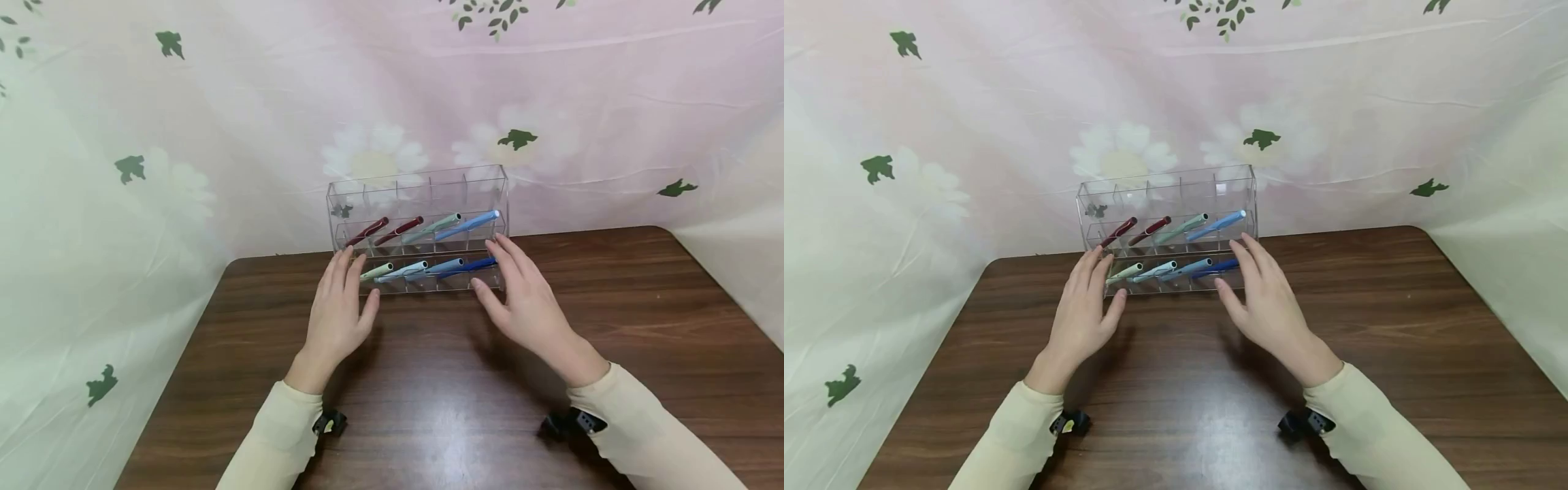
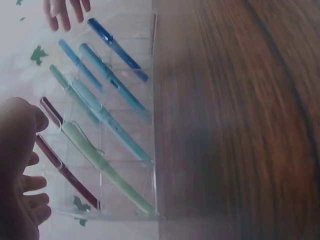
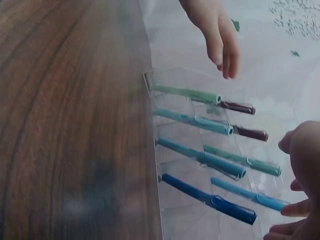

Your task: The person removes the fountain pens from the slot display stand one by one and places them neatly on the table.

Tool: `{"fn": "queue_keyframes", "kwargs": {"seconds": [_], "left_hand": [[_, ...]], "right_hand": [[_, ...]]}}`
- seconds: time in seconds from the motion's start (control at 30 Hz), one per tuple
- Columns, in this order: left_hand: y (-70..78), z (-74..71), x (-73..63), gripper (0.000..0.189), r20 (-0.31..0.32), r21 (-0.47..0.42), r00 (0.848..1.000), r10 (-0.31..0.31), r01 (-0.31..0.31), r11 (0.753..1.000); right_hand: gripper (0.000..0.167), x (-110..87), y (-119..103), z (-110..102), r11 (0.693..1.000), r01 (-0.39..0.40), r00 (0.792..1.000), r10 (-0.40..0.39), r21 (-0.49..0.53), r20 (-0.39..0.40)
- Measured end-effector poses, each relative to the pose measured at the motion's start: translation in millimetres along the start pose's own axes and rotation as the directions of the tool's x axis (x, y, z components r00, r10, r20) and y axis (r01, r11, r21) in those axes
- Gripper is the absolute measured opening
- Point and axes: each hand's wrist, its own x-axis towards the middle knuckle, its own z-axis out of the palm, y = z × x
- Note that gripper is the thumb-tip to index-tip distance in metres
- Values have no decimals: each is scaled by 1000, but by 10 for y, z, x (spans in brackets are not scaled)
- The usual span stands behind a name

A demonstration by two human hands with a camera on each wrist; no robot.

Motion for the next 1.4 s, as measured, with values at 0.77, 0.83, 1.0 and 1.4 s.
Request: {"fn": "queue_keyframes", "kwargs": {"seconds": [0.77,0.83,1.0,1.4], "left_hand": [[-389,61,178,70,-9,-343,958,-286,266,901],[-423,54,209,72,42,-377,944,-328,319,869],[-534,97,279,67,112,-443,926,-360,371,816],[-680,178,273,56,127,-396,946,-298,323,860]], "right_hand": [[42,161,316,-69,878,-283,959,270,386,89],[42,168,335,-64,874,-294,956,276,386,103],[39,172,378,-52,857,-326,945,299,398,130],[36,165,477,26,793,-406,914,350,453,207]]}}
